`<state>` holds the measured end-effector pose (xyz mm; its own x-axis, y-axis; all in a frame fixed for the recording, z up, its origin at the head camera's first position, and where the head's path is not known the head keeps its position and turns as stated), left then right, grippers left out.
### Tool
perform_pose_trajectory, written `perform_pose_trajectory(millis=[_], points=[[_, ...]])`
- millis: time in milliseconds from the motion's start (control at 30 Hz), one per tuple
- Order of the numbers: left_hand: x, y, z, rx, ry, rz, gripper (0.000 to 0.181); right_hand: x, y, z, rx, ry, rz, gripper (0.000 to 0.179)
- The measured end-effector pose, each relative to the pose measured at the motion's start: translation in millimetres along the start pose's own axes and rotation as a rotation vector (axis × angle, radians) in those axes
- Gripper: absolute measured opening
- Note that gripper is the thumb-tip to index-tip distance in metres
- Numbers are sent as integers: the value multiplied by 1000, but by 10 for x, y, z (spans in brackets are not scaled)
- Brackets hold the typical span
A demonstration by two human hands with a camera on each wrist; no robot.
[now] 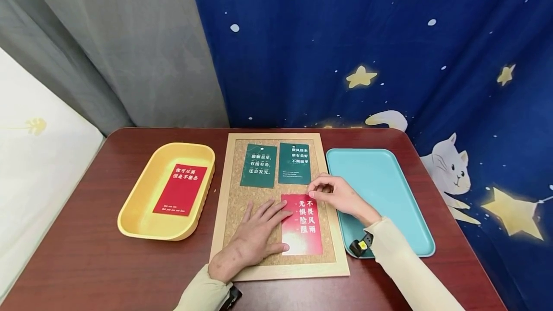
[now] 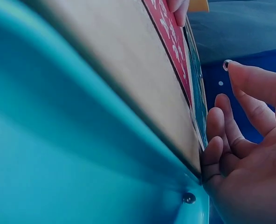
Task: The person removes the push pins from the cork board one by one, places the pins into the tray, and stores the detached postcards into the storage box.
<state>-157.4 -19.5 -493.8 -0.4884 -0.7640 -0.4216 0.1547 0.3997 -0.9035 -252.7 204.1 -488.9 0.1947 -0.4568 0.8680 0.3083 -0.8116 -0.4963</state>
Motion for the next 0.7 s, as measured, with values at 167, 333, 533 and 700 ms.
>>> perform_pose_trajectory(millis=[167, 333, 533, 700], points=[[4, 4, 5, 8, -7, 2, 74, -34, -24, 21, -18, 20, -6, 11], [9, 14, 7, 16, -14, 1, 74, -44, -59, 48, -42, 36, -12, 12], [3, 2, 5, 11, -7, -1, 74, -86, -141, 87, -82, 55, 4, 13], [-2, -1, -8, 11, -1, -3, 74, -126, -215, 119, -117, 62, 21, 12]])
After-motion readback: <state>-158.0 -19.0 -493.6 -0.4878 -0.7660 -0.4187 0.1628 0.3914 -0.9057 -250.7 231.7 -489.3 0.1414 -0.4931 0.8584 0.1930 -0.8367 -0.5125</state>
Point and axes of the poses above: each hand's wrist, its own z-axis away from the middle knuckle, its own y-axis out of the palm, x = y × z, the point moved 5 cm from there along -z, towards the middle knuckle, and after that the axes turned 5 degrees about -x, right-handed, at the moved point
